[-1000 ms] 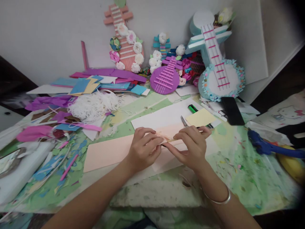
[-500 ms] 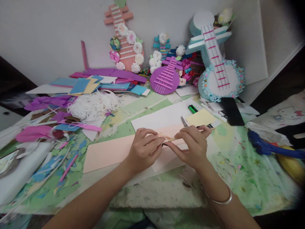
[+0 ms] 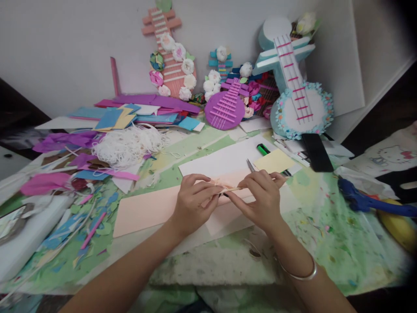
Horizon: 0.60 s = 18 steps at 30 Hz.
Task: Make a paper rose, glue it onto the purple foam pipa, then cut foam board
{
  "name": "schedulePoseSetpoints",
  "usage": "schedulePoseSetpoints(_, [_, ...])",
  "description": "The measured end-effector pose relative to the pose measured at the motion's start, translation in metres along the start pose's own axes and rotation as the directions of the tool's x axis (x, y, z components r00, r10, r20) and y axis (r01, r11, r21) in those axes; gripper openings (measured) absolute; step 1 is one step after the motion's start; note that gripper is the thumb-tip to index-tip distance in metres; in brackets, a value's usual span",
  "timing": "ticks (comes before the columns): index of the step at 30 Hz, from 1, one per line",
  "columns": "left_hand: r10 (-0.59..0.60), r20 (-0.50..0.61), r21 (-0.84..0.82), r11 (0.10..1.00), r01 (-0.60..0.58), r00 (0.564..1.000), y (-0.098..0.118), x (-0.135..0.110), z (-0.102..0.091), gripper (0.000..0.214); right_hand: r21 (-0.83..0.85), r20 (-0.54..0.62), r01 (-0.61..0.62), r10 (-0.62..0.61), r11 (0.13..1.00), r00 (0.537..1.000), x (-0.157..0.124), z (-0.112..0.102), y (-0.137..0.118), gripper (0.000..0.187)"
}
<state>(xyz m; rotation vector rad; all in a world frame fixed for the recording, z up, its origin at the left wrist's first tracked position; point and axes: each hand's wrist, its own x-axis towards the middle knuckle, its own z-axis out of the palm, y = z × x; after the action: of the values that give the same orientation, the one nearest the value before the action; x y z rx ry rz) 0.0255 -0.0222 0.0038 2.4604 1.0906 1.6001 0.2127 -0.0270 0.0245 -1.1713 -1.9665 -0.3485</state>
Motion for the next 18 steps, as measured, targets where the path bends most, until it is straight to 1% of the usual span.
schedulePoseSetpoints(4, [-0.037, 0.035, -0.015, 0.999, 0.037, 0.999, 0.0017, 0.0015, -0.0019, 0.021, -0.008, -0.021, 0.022, -0.022, 1.0, 1.0, 0.0007, -0.0005, -0.0006, 0.028])
schedulePoseSetpoints(8, [-0.056, 0.021, -0.021, 0.998, 0.057, 0.998, 0.0031, 0.002, -0.0039, 0.021, -0.01, -0.015, 0.02, -0.02, 1.0, 1.0, -0.0003, -0.0002, 0.001, 0.028])
schedulePoseSetpoints(12, [-0.034, 0.014, -0.026, 0.999, 0.034, 0.999, 0.0029, 0.0024, -0.0047, 0.017, 0.002, -0.04, 0.035, -0.035, 0.999, 0.999, 0.0001, -0.0008, 0.002, 0.028])
schedulePoseSetpoints(18, [0.022, 0.072, -0.052, 0.998, -0.018, 0.997, 0.0025, 0.0028, -0.0045, 0.018, 0.016, -0.015, 0.062, -0.062, 0.998, 0.998, 0.0017, -0.0021, 0.0017, 0.023])
